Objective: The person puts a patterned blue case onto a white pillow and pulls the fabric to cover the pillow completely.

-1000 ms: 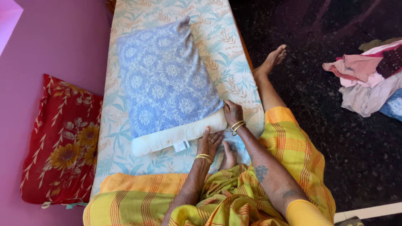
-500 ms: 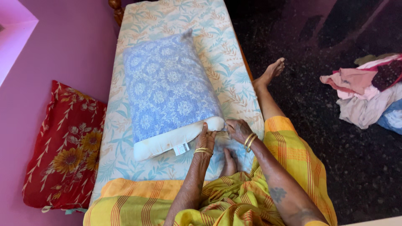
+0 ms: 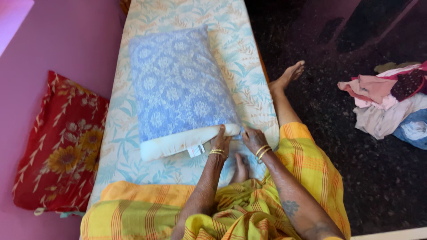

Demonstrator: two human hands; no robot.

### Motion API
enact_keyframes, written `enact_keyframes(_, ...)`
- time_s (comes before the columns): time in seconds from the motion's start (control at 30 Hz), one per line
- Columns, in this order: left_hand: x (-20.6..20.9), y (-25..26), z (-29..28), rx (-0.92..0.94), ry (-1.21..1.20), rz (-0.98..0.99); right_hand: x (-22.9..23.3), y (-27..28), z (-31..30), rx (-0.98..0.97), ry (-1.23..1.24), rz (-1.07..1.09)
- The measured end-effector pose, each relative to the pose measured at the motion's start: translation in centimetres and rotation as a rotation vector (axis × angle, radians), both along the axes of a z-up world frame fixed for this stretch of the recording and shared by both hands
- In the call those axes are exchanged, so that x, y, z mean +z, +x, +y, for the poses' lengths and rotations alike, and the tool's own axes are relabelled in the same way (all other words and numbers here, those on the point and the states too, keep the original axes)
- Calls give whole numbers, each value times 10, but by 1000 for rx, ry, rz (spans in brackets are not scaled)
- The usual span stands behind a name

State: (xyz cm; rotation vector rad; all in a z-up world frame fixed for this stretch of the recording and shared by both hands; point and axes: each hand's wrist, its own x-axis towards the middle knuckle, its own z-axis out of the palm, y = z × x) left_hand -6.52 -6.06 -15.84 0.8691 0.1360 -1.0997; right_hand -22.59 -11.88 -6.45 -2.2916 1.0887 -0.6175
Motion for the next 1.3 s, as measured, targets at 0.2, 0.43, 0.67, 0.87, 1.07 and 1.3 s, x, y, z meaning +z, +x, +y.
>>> enact_keyframes(0.2,17,-9,20,-48,-55,-43,47,19,18,-24,-282,-193)
enact_keyframes(0.43,36,-18,26,-95,-268,41,45,32,9,10,-382,-226)
enact_keyframes(0.67,-15,-11,-11,-13,-201,116,49,21,2,149,-363,-264)
enact_keyframes(0.87,-23,0,-33,59,-263,187,66,11,17,256,-423,-176)
enact_keyframes(1.07,-16,2,-48,109,-387,196,59,8,19,310,-505,-219)
enact_keyframes(1.3,-27,-4,-6,-358,235,-922,47,13,28,134,-294,-124)
